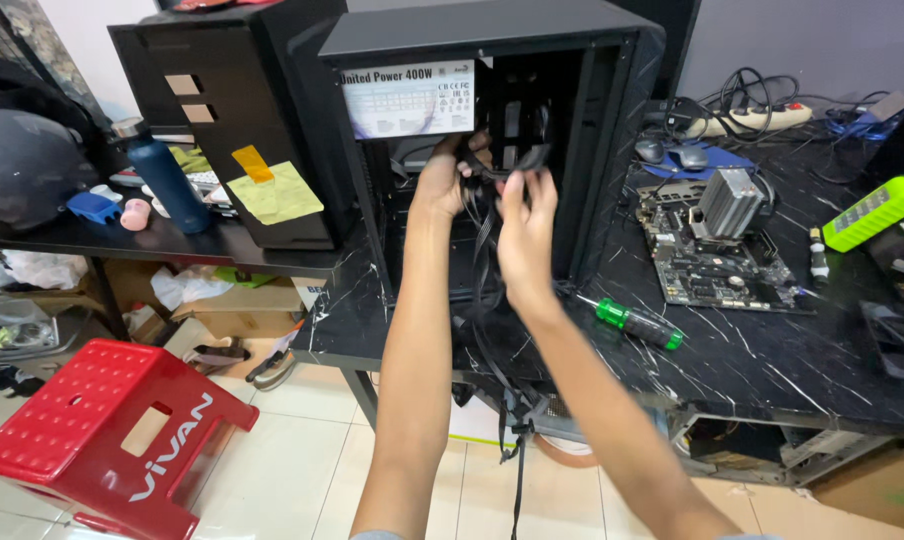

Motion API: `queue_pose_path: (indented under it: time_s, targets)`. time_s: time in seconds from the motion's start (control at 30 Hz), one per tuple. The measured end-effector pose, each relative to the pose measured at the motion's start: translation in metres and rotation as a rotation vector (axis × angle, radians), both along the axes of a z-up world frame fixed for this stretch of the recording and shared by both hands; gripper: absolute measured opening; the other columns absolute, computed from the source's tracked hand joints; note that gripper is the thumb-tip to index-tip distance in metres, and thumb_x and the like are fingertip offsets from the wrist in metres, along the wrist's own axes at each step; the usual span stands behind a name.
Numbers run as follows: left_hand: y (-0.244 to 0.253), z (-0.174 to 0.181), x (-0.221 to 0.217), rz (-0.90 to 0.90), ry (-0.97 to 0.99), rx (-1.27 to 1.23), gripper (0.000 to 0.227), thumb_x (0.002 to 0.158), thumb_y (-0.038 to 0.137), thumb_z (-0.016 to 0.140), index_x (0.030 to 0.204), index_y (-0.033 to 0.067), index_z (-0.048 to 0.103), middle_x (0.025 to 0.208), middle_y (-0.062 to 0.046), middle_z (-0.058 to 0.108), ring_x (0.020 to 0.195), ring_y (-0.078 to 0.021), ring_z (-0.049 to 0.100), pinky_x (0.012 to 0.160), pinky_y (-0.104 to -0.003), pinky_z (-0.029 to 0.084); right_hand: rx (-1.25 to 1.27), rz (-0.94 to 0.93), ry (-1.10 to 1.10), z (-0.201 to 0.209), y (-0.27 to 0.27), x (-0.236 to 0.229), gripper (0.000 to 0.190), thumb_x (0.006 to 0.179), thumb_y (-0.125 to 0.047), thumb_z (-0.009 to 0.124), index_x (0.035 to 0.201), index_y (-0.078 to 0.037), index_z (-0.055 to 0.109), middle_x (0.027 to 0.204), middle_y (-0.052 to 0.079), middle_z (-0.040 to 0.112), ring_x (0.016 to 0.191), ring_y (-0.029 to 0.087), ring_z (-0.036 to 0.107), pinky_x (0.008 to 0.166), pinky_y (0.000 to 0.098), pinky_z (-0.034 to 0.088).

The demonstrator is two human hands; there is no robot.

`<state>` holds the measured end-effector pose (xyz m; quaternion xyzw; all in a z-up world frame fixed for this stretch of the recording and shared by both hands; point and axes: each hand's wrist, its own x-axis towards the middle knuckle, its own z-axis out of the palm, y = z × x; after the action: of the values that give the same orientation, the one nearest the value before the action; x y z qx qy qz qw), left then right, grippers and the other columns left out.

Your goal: The person uses a screwdriver to remove screws from the back of a computer case. They then reach inside the case to pull out and organize a bundle of power supply cables.

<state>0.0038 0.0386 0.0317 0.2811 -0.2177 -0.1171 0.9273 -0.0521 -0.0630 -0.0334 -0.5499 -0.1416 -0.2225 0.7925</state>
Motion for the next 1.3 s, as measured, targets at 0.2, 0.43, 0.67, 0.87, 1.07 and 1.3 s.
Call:
queue_pose_path:
  time_s: [0.2,0.43,0.67,0.87,1.07,1.3]
  targets:
    - [-0.007,-0.001,0.000,0.267,-0.039,0.132,0.019,0.104,0.022,0.051,0.097,0.0083,0.063,0.070,0.009,0.044,0.048,0.0004,0.039,0.042,-0.011,0.035,-0.087,-0.045,-0.088,0.069,0.001,0.053,0.040,0.111,-0.027,0.047,0.146,-0.010,0.040,0.094,0.009,0.078,0.089,0.020,0.079,0.080,0.0314,0.067]
    - [-0.013,0.001,-0.006,0.477,0.106,0.188,0.012,0.104,0.006,0.042,0.104,0.0064,0.054,0.091,-0.011,0.053,0.071,-0.0189,0.052,0.064,-0.032,0.046,-1.306,-0.418,-0.312,0.134,0.007,0.105,0.025,0.089,-0.015,0.044,0.096,-0.001,0.063,0.103,0.023,0.059,0.093,0.043,0.055,0.079,0.0514,0.045]
    - [-0.016,-0.004,-0.009,0.597,0.137,0.314,0.008,0.101,0.001,0.049,0.095,0.0037,0.053,0.088,-0.010,0.057,0.054,-0.0075,0.040,0.042,-0.020,0.023,-0.918,-0.111,-0.100,0.143,0.001,0.111,0.025,0.081,-0.012,0.049,0.067,-0.024,0.031,0.073,-0.011,0.036,0.069,0.007,0.029,0.057,0.0290,0.022]
    - [-0.029,-0.009,-0.003,0.792,0.158,0.420,0.030,0.091,0.035,0.071,0.076,0.0157,0.054,0.053,0.005,0.037,0.043,-0.0042,0.032,0.037,-0.024,0.031,-0.385,-0.155,-0.071,0.069,-0.005,0.062,0.065,0.095,-0.043,0.063,0.134,-0.002,0.031,0.136,0.023,0.063,0.125,0.031,0.065,0.106,0.0367,0.047]
    - [-0.034,-0.009,0.002,0.852,0.125,0.423,0.020,0.099,0.029,0.063,0.109,0.0116,0.063,0.073,-0.001,0.057,0.048,-0.0074,0.049,0.040,-0.025,0.040,-0.620,-0.411,-0.189,0.074,-0.010,0.052,0.037,0.101,-0.031,0.057,0.122,-0.001,0.058,0.100,0.022,0.076,0.104,0.050,0.067,0.084,0.0531,0.049]
    - [-0.027,-0.011,-0.006,0.856,0.033,0.518,0.017,0.104,0.024,0.054,0.105,0.0073,0.050,0.073,-0.008,0.058,0.047,-0.0089,0.037,0.038,-0.024,0.024,-1.013,-0.718,-0.351,0.126,0.005,0.112,0.044,0.083,-0.028,0.069,0.111,0.005,0.068,0.097,0.026,0.073,0.090,0.049,0.071,0.079,0.0548,0.057]
